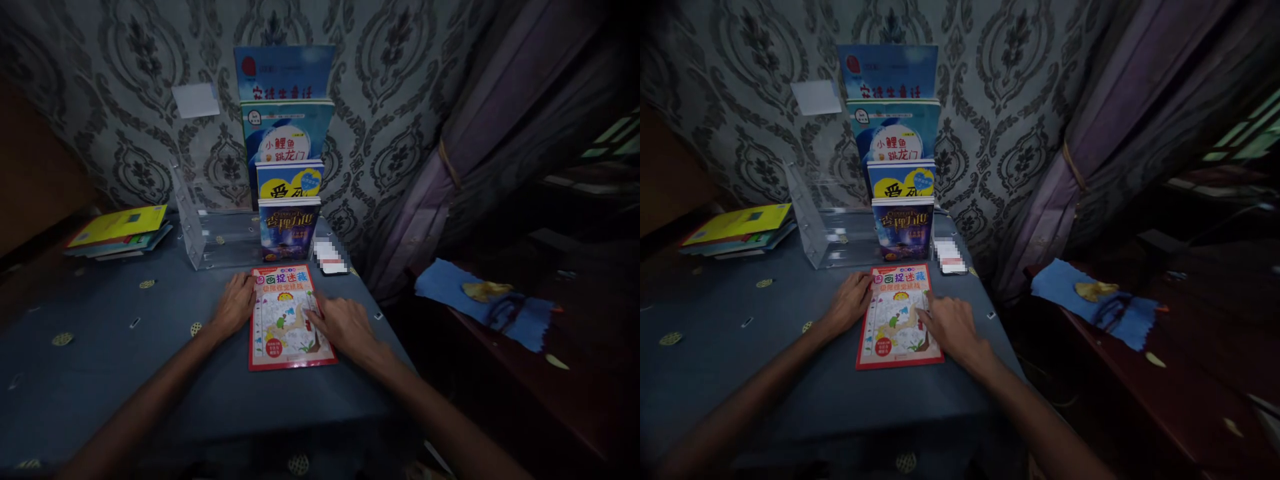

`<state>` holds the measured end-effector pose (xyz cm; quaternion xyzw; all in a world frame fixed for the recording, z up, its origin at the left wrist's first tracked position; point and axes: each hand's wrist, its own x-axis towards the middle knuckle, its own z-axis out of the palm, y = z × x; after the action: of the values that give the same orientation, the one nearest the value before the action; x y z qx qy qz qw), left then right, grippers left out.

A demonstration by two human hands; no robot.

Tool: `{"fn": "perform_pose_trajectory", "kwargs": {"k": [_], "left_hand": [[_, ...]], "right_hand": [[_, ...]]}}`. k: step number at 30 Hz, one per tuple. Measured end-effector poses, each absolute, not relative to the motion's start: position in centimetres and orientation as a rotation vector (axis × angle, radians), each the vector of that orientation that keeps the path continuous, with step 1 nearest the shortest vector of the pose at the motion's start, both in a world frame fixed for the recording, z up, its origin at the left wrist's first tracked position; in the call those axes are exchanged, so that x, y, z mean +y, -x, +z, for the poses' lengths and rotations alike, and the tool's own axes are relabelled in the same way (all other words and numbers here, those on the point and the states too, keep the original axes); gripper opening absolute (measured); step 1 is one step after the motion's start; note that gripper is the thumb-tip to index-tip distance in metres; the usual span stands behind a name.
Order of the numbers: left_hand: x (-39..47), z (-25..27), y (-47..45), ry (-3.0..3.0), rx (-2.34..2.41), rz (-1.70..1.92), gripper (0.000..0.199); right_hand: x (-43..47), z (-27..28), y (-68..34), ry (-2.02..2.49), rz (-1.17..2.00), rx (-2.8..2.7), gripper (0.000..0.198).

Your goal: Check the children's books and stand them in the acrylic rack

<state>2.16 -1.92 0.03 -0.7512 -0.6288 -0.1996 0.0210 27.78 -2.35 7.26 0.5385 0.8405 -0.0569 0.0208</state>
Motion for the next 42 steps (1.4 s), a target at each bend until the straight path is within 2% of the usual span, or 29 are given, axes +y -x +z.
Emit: {"fn": "perform_pose_trajectory", "kwargs": {"k": [4,9,12,16,24,33,42], "left_hand": [[-0.6,-1.8,-1.4,2.390,-1.847,-0.752,0.041],[0.1,-3.3,-0.7,2.466,-1.760,-0.797,0.050],[0.1,-3.3,-0.8,2.456,-1.717,-0.806,0.048],[-0.1,-2.8,-1.2,2.413,-1.736,-0.764,0.044],[-0.2,-2.6,-1.4,2.401,-1.756,-0.746,0.046],[0.0,-0.9,-2.2,2.458,-1.726,-0.564,0.042],[1.7,0.4,-8.1,2.784,-1.422,-0.446,0.045]], "right_hand": [[-0.6,6.6,-23.7,-1.439,-0.331,2.951,0.041],[2.0,3.7,-19.2,-1.077,-0.603,3.161,0.056],[3.2,1.8,-19.0,-1.077,-0.642,3.204,0.058],[4.3,0.2,-20.5,-1.185,-0.541,3.222,0.054],[6.8,-0.5,-25.7,-1.550,-0.372,3.095,0.050],[7.3,0.4,-27.0,-1.460,-0.674,3.161,0.049],[8.5,-0.5,-27.7,-1.315,-0.839,3.235,0.049]]}}
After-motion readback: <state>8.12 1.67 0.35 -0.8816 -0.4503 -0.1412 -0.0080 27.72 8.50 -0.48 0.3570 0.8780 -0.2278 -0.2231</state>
